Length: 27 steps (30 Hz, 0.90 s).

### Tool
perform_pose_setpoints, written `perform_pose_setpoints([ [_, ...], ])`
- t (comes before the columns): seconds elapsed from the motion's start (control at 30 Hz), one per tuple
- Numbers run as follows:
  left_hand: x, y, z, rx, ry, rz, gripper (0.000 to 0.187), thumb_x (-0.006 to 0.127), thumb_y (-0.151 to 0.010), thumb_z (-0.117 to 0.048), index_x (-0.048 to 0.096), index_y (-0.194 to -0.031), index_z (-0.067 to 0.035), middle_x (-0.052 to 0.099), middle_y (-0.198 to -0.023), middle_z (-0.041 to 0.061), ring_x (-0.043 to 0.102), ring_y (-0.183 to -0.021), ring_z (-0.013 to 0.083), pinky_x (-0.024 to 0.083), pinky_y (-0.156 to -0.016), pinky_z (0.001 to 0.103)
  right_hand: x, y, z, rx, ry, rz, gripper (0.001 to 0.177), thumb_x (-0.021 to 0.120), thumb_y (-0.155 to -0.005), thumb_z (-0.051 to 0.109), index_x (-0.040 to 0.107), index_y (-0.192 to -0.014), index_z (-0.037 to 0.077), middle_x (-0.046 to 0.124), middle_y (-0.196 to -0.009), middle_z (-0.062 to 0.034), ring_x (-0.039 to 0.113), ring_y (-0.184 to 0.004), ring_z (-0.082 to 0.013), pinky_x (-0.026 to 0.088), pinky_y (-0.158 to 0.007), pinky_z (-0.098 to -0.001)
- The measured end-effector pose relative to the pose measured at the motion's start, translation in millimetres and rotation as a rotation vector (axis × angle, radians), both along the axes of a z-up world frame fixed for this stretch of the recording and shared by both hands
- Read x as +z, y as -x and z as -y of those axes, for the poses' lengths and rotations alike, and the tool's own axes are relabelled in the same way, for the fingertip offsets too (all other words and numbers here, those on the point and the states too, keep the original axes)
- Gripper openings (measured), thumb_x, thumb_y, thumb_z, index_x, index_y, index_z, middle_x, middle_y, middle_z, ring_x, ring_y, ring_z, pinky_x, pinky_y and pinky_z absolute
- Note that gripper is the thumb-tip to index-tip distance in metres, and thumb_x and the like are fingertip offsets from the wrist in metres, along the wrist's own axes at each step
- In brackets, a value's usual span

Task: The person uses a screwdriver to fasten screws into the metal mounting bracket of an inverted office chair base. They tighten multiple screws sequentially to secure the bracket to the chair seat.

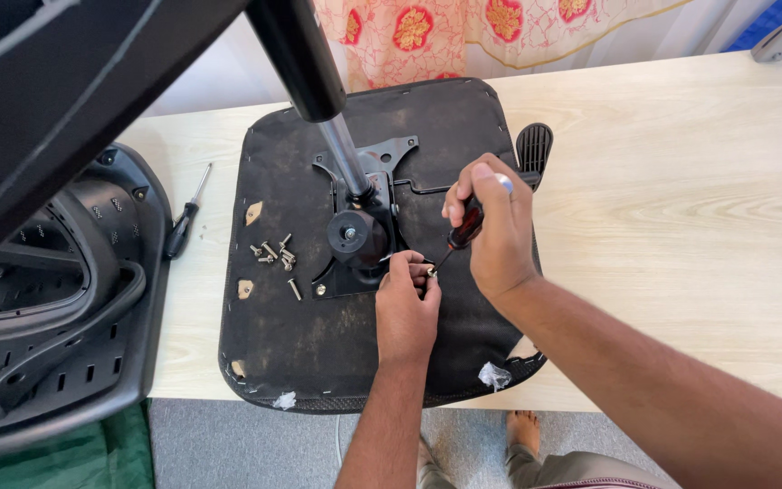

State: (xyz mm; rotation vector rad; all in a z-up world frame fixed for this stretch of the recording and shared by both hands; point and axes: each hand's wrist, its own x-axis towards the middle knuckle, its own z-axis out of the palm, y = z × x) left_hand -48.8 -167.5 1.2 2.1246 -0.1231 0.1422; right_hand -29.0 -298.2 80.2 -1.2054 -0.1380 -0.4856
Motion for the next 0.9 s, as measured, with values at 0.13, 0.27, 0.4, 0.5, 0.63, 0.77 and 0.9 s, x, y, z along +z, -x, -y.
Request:
perform_pose_setpoints([
  [0.13,-4,-2,-2,-0.023,0.113,0.022,0.026,0.071,-0.087,-0.001,0.059,-0.11,-0.002,0.074,-0.093,0.008,0.073,-0.081,0.0184,0.06,-0.073,0.033,0,2,-7,-0.022,0.005,0.032,0.025,0.044,-0.109,0.026,0.052,-0.097,0.006,0.056,-0.084,-0.0051,0.052,-0.081,-0.0122,0.045,-0.077,-0.0285],
  [0.27,-5,-3,-6,-0.044,0.173,-0.025,0.025,0.071,-0.086,0.001,0.06,-0.109,-0.001,0.074,-0.093,0.008,0.074,-0.081,0.0185,0.06,-0.073,0.033,0,-1,-9,-0.016,-0.012,0.014,0.029,0.043,-0.113,0.029,0.055,-0.102,0.005,0.059,-0.09,-0.0045,0.055,-0.086,-0.0109,0.048,-0.083,-0.028],
  [0.4,-2,-3,-9,-0.073,0.216,-0.077,0.026,0.071,-0.086,0.002,0.061,-0.109,-0.001,0.075,-0.093,0.009,0.075,-0.081,0.0195,0.06,-0.074,0.033,1,-6,-3,0.007,-0.036,-0.283,0.026,0.043,-0.108,0.033,0.054,-0.11,0.009,0.062,-0.08,-0.0065,0.053,-0.072,-0.0124,0.042,-0.061,-0.0319],
  [0.5,0,-3,-9,-0.073,0.148,-0.058,0.026,0.069,-0.087,0.002,0.062,-0.111,-0.003,0.074,-0.096,0.009,0.073,-0.086,0.0216,0.059,-0.078,0.035,-5,-10,0,-0.042,-0.126,-0.214,0.028,0.045,-0.112,0.033,0.053,-0.12,0.007,0.057,-0.085,-0.0053,0.057,-0.08,-0.0119,0.043,-0.067,-0.0282],
  [0.63,0,-2,-9,-0.074,0.09,-0.051,0.029,0.068,-0.088,0.001,0.062,-0.115,-0.005,0.073,-0.099,0.008,0.07,-0.092,0.0232,0.055,-0.085,0.038,-12,-9,3,0.0,-0.24,-0.175,0.034,0.046,-0.105,0.029,0.052,-0.132,0.008,0.059,-0.095,-0.0031,0.062,-0.089,-0.0115,0.054,-0.08,-0.0268],
  [0.77,1,-4,-10,-0.09,0.062,-0.057,0.033,0.067,-0.088,0.0,0.061,-0.119,-0.007,0.073,-0.1,0.008,0.069,-0.093,0.0228,0.055,-0.086,0.038,-10,-6,1,-0.094,-0.006,-0.162,0.031,0.053,-0.104,0.02,0.05,-0.131,0.004,0.065,-0.103,-0.0071,0.066,-0.099,-0.0129,0.052,-0.082,-0.0273],
  [0.9,2,-3,-11,-0.116,0.022,-0.048,0.034,0.066,-0.088,0.0,0.061,-0.121,-0.007,0.074,-0.1,0.007,0.067,-0.094,0.0234,0.054,-0.087,0.039,-6,3,0,-0.105,0.136,-0.035,0.024,0.062,-0.101,0.007,0.044,-0.116,-0.001,0.069,-0.117,-0.0113,0.071,-0.108,-0.0148,0.057,-0.092,-0.026],
])
